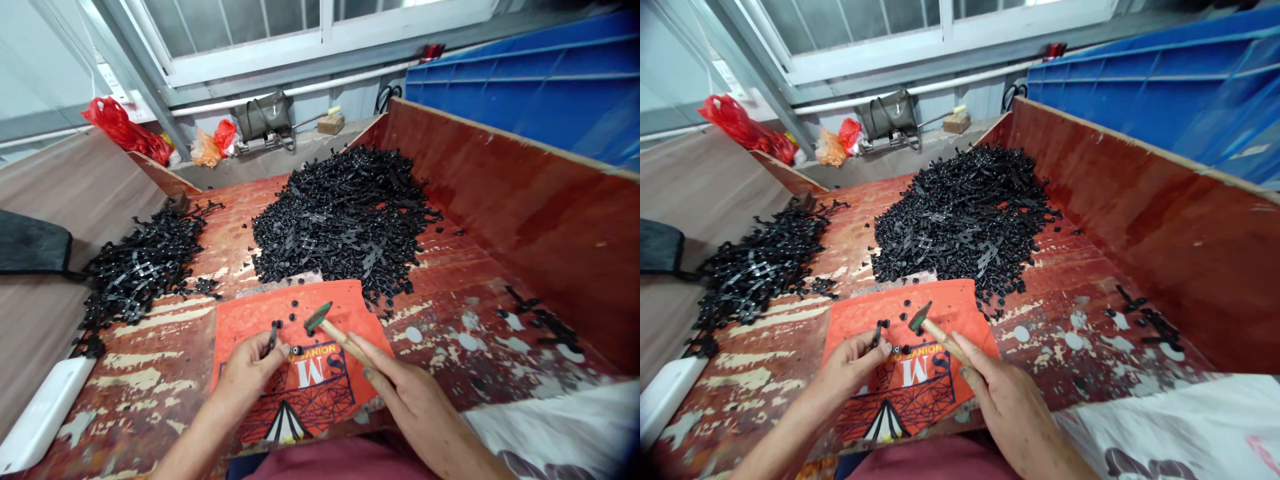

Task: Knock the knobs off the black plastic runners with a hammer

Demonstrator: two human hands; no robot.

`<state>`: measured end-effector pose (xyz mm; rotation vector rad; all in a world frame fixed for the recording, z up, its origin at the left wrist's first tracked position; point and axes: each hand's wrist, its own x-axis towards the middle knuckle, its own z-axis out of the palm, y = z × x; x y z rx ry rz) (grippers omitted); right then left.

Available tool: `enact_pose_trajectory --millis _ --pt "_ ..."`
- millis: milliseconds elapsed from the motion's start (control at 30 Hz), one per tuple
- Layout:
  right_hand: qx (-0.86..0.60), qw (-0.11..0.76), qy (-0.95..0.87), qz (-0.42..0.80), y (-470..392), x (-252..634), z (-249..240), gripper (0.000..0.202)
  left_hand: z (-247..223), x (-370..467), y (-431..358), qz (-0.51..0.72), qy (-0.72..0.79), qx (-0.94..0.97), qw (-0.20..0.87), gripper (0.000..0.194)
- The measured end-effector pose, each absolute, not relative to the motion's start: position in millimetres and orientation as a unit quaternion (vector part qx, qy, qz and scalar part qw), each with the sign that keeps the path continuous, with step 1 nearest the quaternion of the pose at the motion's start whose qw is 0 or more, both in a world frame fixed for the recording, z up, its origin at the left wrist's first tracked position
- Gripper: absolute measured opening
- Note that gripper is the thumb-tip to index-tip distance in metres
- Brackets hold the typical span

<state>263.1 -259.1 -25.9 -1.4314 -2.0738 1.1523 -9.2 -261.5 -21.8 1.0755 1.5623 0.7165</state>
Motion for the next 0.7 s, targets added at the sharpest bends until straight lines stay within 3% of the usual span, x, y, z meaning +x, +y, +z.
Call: enact_pose_trajectory --millis 500,700 --pt "-0.474 0.166 -0.767 0.399 -256.8 263.8 -16.9 0.05 -31.4 -4.1 -262.1 0.184 0.725 0.543 0.382 0.038" --pt "-0.446 0.229 -0.798 0.334 -260.0 277.9 1.2 0.052 -33.1 -3.6 -266.0 0.196 0.733 0.523 0.389 0.038"
